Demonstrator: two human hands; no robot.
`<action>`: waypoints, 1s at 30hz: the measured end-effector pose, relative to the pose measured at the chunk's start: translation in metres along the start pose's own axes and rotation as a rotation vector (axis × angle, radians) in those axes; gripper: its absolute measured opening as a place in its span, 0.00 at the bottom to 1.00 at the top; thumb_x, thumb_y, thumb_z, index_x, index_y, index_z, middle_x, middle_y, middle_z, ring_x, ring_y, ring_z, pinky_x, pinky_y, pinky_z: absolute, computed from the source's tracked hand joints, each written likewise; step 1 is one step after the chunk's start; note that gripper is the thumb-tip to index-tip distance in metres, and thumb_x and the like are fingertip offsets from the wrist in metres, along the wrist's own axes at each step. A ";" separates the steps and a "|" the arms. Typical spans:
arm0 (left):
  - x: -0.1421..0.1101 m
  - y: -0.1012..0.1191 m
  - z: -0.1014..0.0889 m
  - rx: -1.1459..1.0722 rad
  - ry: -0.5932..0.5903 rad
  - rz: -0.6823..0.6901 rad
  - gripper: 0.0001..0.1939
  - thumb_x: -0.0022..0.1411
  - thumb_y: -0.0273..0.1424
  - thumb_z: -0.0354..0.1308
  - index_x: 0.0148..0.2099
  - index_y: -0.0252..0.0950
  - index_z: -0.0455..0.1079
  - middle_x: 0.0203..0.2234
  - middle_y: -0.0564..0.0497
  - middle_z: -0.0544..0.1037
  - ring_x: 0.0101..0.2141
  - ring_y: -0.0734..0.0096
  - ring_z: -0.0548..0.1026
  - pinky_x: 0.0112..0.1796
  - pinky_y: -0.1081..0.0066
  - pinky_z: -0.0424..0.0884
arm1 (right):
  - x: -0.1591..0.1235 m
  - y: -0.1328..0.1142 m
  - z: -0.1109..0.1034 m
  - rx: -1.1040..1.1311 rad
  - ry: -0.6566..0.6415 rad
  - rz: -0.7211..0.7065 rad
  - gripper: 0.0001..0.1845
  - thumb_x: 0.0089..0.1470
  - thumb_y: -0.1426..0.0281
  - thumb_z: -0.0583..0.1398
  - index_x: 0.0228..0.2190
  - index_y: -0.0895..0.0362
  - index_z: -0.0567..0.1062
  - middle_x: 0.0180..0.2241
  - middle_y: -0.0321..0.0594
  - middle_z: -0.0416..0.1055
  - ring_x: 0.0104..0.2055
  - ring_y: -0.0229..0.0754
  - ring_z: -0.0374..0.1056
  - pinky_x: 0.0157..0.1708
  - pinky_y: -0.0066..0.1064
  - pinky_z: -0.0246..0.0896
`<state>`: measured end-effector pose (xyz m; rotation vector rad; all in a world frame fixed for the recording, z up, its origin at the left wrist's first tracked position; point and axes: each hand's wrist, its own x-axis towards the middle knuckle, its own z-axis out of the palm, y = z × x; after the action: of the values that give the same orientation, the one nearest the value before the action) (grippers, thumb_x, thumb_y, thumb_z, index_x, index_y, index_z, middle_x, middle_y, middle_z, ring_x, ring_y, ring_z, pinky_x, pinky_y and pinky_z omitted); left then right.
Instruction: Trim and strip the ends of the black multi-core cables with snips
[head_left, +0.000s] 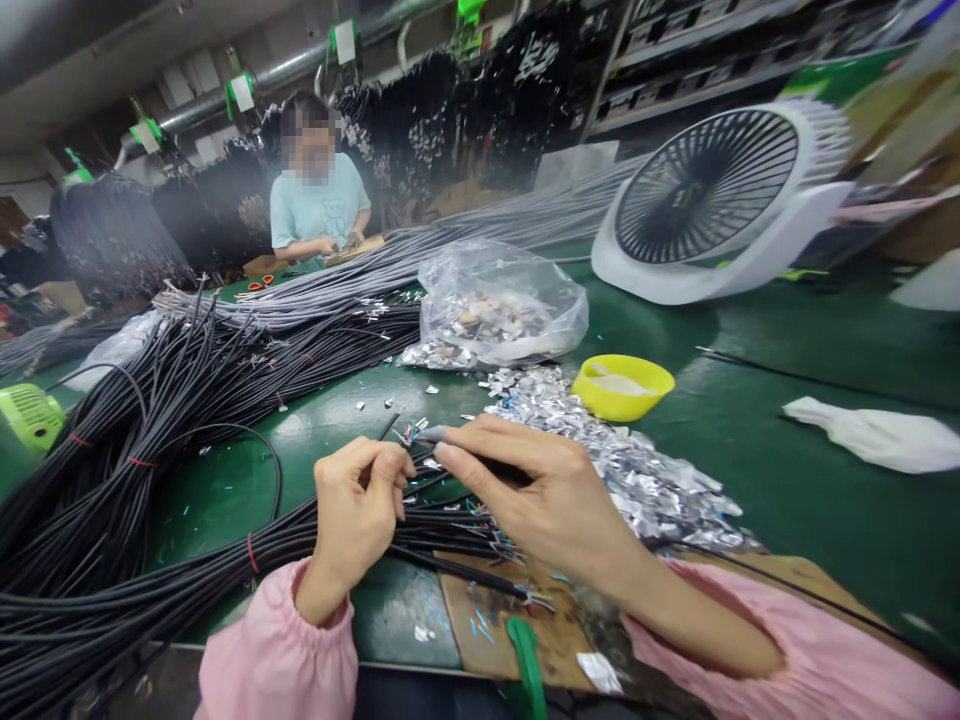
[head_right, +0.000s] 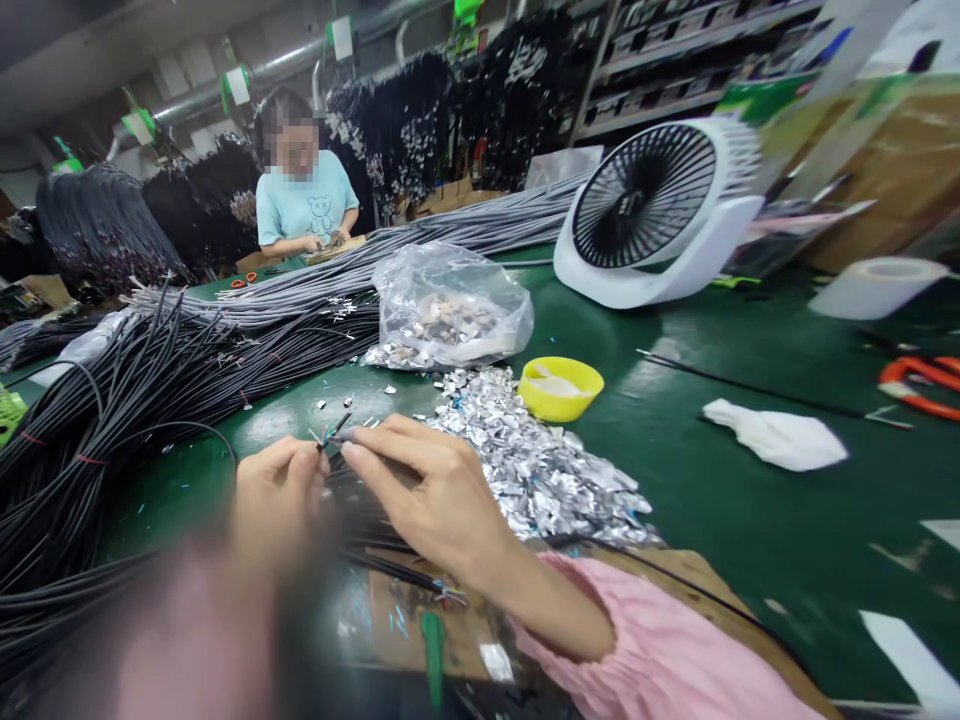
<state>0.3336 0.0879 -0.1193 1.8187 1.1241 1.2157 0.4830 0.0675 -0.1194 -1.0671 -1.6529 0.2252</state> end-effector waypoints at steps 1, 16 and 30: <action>0.001 0.001 0.000 -0.059 -0.045 -0.042 0.20 0.61 0.40 0.50 0.21 0.34 0.66 0.12 0.57 0.63 0.12 0.82 0.61 0.15 0.78 0.56 | 0.000 0.000 0.000 0.012 -0.010 0.009 0.11 0.57 0.69 0.55 0.30 0.58 0.77 0.27 0.40 0.74 0.28 0.39 0.70 0.26 0.28 0.65; -0.007 -0.011 0.012 0.078 0.266 0.240 0.02 0.52 0.29 0.63 0.28 0.37 0.74 0.20 0.55 0.72 0.22 0.77 0.68 0.23 0.76 0.62 | 0.006 -0.001 -0.002 0.228 -0.036 0.211 0.13 0.53 0.63 0.58 0.22 0.58 0.69 0.21 0.35 0.62 0.23 0.35 0.58 0.21 0.26 0.53; -0.004 -0.006 0.007 0.182 0.093 0.137 0.10 0.58 0.30 0.56 0.25 0.36 0.73 0.17 0.54 0.72 0.20 0.77 0.68 0.23 0.76 0.61 | 0.007 0.003 -0.001 0.163 -0.080 -0.070 0.07 0.58 0.72 0.53 0.28 0.56 0.66 0.26 0.38 0.64 0.29 0.38 0.61 0.27 0.28 0.57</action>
<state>0.3381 0.0863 -0.1285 2.0212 1.2126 1.3257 0.4860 0.0742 -0.1160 -0.8854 -1.7090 0.3543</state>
